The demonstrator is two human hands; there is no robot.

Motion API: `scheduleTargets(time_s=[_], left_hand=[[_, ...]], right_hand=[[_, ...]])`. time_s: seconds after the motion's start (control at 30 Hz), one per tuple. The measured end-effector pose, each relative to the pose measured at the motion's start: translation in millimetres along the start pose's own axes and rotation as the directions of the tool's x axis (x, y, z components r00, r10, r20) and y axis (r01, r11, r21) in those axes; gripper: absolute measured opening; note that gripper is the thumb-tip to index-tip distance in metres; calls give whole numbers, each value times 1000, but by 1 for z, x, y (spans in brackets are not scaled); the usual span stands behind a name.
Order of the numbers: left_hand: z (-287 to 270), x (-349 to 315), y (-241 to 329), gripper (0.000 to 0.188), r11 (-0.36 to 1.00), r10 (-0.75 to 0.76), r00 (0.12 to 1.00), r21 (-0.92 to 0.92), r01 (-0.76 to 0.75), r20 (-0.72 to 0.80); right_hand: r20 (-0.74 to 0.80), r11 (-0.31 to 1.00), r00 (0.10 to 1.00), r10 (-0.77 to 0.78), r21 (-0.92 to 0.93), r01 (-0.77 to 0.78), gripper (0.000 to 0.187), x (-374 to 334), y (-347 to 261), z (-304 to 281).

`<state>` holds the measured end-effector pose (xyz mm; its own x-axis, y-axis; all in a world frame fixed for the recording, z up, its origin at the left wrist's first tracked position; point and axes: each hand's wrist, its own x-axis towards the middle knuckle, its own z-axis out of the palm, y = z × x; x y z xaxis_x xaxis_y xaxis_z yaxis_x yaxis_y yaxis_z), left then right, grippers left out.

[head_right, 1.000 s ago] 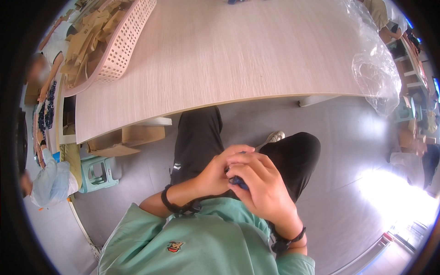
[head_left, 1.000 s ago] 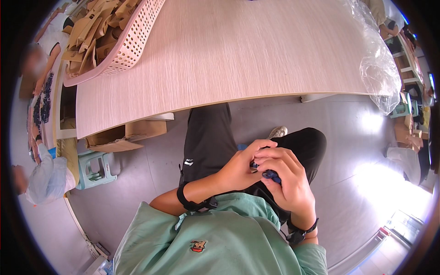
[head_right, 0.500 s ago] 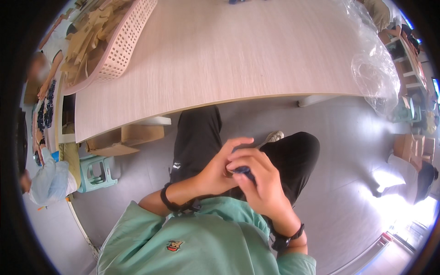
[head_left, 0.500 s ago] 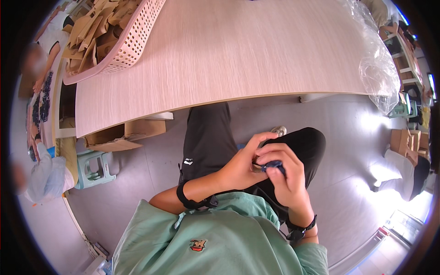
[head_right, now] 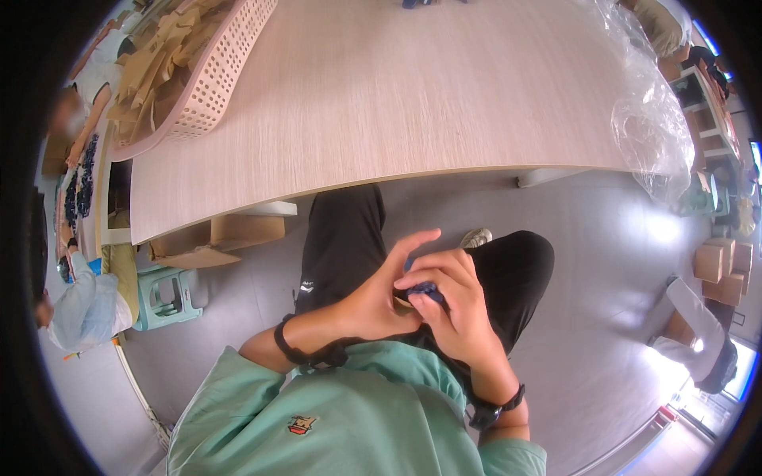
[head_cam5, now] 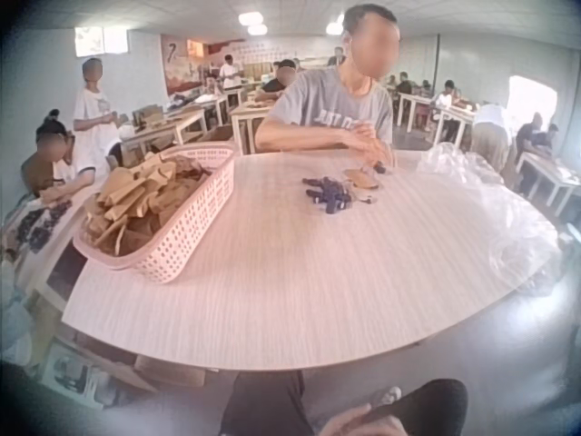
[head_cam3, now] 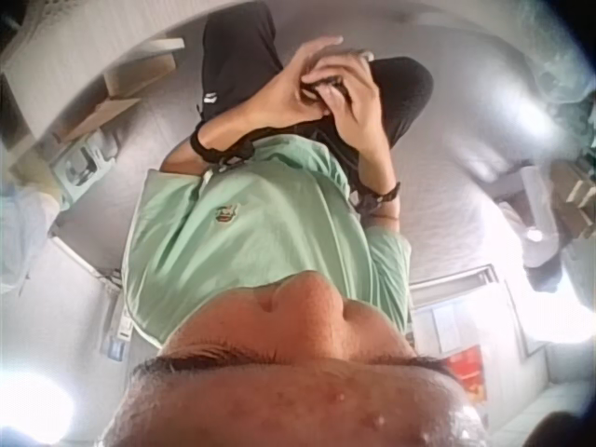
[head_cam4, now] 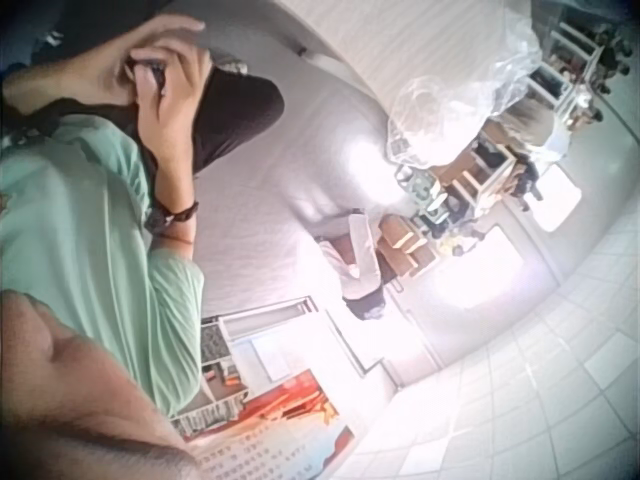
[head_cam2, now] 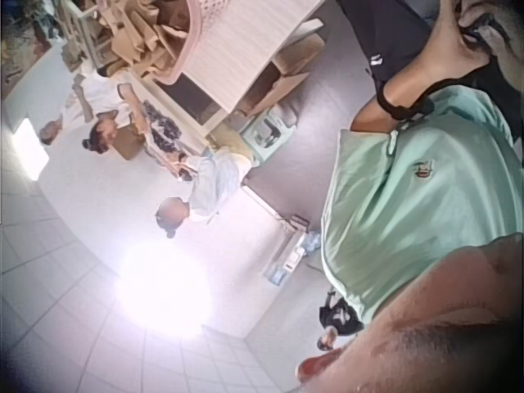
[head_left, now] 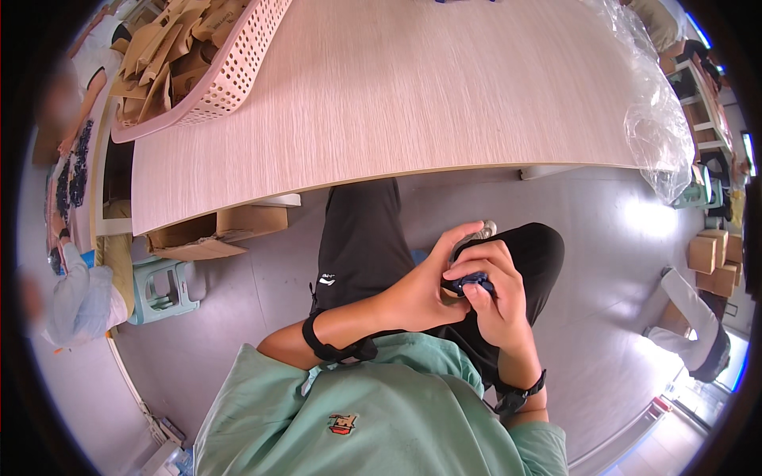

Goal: Folding cardboard boxes and preparing components on an assembly line workspace.

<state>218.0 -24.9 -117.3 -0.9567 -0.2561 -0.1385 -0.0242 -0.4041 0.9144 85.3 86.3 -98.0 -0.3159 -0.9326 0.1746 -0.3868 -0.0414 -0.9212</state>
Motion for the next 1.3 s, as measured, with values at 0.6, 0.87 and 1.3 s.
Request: scheduleTargets(time_s=[0.6,0.87,1.3], left_hand=[[-5,2,-18,21,980,-173,978,-75,183,117],[-4,1,-10,19,978,-196,976,-49,201,95],[-22,2,8,25,990,-76,988,128,59,133]], right_hand=[[116,910,972,202,344,-230,24,0,-6,-5],[-25,866,970,241,456,-204,35,-1,-8,-1],[-96,975,972,-216,31,220,32,17,-4,-9]])
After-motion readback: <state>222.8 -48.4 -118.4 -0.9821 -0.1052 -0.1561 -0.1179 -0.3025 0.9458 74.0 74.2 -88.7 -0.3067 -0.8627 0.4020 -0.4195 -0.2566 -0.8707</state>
